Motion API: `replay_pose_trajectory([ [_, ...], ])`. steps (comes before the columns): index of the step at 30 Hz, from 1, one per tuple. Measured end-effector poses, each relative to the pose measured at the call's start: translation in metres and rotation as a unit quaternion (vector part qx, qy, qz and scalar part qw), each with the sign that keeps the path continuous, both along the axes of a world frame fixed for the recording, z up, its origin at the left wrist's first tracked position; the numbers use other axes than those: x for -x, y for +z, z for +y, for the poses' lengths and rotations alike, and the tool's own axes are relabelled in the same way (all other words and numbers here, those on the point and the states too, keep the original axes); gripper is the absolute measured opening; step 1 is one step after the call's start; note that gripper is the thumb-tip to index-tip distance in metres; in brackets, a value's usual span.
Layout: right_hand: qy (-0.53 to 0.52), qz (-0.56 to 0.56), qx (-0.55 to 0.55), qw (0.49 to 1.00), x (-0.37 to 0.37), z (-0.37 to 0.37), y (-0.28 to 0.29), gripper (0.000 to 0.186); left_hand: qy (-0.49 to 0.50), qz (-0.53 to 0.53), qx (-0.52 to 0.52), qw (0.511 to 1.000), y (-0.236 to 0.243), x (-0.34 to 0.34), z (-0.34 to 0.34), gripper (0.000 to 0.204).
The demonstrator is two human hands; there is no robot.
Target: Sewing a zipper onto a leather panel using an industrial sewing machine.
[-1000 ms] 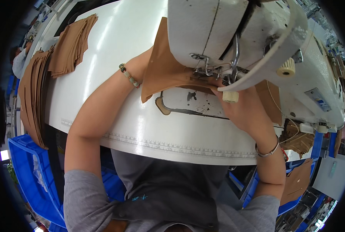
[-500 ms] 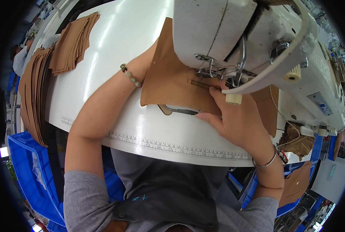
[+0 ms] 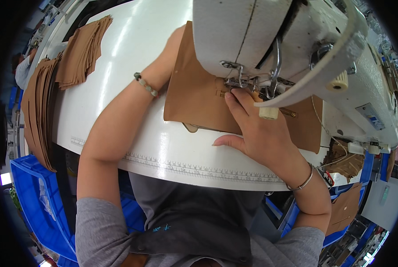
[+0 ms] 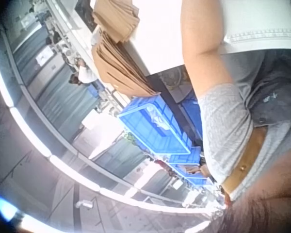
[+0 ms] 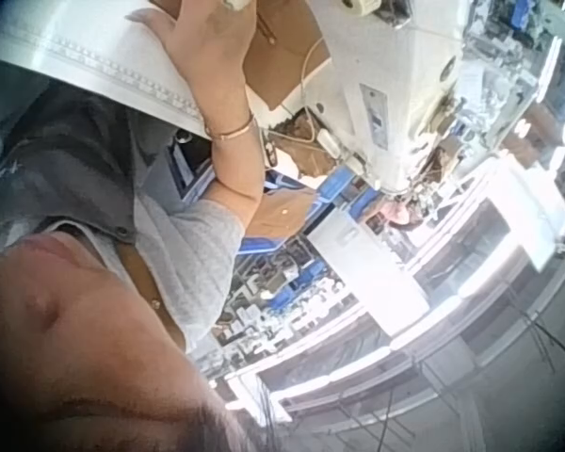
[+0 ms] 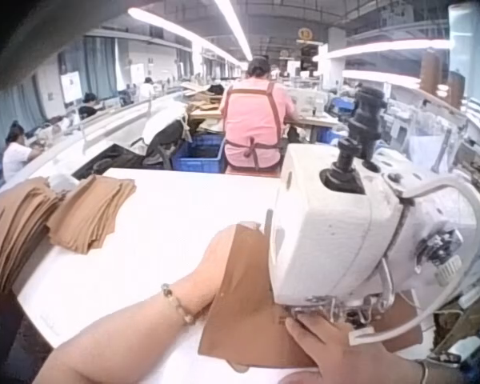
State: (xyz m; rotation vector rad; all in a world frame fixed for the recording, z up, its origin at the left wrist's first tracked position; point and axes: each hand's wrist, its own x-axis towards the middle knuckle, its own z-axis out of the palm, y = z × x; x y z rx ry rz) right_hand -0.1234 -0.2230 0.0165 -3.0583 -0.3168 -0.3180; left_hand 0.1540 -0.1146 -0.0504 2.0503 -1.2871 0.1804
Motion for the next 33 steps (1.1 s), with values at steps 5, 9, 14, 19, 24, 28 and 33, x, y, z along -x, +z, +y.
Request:
replay_pose_trajectory([
  [5, 0.004, 0.0, -0.012, 1.0, -0.001, 0.001, 0.0, 0.088, 0.173, -0.074, 0.077, 0.979, 0.048, -0.007, 0.067, 0.03],
  [9, 0.012, 0.004, -0.005, 1.0, -0.001, -0.002, 0.002, 0.086, -0.053, -0.174, 0.012, 0.983, 0.065, 0.069, 0.091, 0.029],
  [14, -0.001, 0.011, 0.013, 1.0, 0.004, -0.002, 0.004, 0.083, -0.088, -0.173, -0.088, 0.977, 0.042, 0.127, 0.095, 0.049],
  [19, -0.03, 0.037, 0.032, 0.998, 0.009, -0.006, 0.007, 0.083, -0.1, -0.14, -0.084, 0.982, 0.038, 0.128, 0.089, 0.054],
  [24, -0.042, 0.035, 0.046, 0.997, 0.01, -0.007, 0.009, 0.084, -0.12, -0.098, -0.079, 0.985, 0.038, 0.126, 0.087, 0.057],
  [28, -0.06, 0.053, 0.045, 0.996, 0.01, -0.008, 0.013, 0.083, -0.123, -0.099, -0.066, 0.985, 0.035, 0.124, 0.083, 0.056],
  [33, -0.027, 0.033, 0.07, 0.997, 0.031, -0.021, 0.037, 0.074, -0.102, -0.103, -0.057, 0.988, 0.025, 0.123, 0.087, 0.054],
])
